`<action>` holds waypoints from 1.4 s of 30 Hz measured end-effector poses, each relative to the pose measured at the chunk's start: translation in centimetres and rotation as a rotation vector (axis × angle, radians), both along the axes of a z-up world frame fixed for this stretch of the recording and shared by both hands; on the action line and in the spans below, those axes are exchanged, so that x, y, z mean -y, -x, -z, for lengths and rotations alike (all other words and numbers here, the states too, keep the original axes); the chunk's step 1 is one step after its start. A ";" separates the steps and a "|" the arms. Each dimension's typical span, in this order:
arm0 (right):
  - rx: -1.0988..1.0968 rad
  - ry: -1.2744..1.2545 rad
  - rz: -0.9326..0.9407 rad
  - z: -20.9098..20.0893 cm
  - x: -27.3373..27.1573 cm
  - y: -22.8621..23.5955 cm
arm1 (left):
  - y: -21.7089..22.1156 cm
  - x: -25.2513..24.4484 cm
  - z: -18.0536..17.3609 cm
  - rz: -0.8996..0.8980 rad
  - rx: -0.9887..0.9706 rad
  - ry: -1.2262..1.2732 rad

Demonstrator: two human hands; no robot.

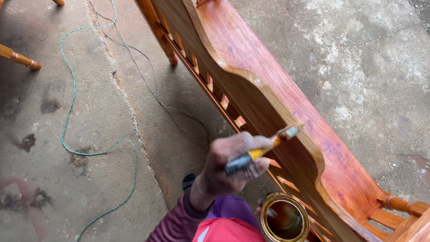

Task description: Applying varnish or wood stain to a wooden bench using a brush.

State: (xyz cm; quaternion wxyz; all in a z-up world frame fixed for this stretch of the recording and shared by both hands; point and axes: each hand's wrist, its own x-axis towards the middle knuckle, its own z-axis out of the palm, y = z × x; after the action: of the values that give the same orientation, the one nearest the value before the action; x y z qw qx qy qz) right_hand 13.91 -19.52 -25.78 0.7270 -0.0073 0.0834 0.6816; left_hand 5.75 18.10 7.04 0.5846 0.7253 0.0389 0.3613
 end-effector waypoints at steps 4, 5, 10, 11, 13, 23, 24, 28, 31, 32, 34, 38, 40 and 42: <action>0.165 0.083 0.043 4.4 2.5 -0.4 | -2.8 -4.8 -0.4 -0.191 -0.059 -0.233; 0.163 0.086 0.048 4.5 3.1 -0.1 | -3.5 -6.7 0.4 -0.185 -0.060 -0.231; 0.079 -0.003 0.049 4.5 3.9 0.0 | -6.7 -13.8 1.7 -0.580 -0.424 -0.861; 0.078 -0.004 0.052 4.4 3.8 0.0 | -6.7 -13.1 0.1 -0.577 -0.424 -0.863; 0.032 -0.051 0.044 4.1 3.3 0.0 | -6.7 -11.9 -3.0 -0.402 -0.254 -0.503; -0.082 -0.167 0.039 0.4 -0.4 0.1 | -4.9 -8.4 -3.2 0.047 -0.222 0.030; -0.042 -0.261 0.057 -0.3 -1.2 0.1 | -4.7 -7.5 -3.7 0.104 -0.278 0.135; 0.012 -0.314 0.065 -0.5 -1.7 0.1 | -5.2 -5.9 -4.7 0.008 -0.294 0.287; 0.032 -0.274 0.067 0.4 -1.2 0.1 | -5.7 -4.8 -4.9 -0.339 -0.206 -0.198; 0.032 -0.275 0.070 0.7 -1.0 0.1 | -5.6 -4.0 -4.5 -0.337 -0.206 -0.199; 0.051 -0.232 0.075 1.2 -0.5 0.2 | -5.5 -2.2 -3.7 -0.307 -0.160 -0.228; 0.060 -0.207 0.074 1.4 0.8 -0.1 | -4.1 -0.8 -4.4 -0.180 -0.171 -0.193; -0.025 0.023 0.042 1.3 1.9 -0.3 | -3.5 -1.5 -4.9 -0.191 -0.166 -0.167; -0.017 0.014 0.044 1.4 1.8 -0.5 | -3.8 -1.9 -5.0 -0.308 -0.179 -0.254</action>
State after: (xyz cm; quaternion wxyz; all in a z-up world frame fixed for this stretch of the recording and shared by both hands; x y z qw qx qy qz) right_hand 14.36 -21.36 -27.19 0.7410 -0.0049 0.0944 0.6648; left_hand 9.58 19.97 12.06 0.4206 0.8079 0.1554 0.3825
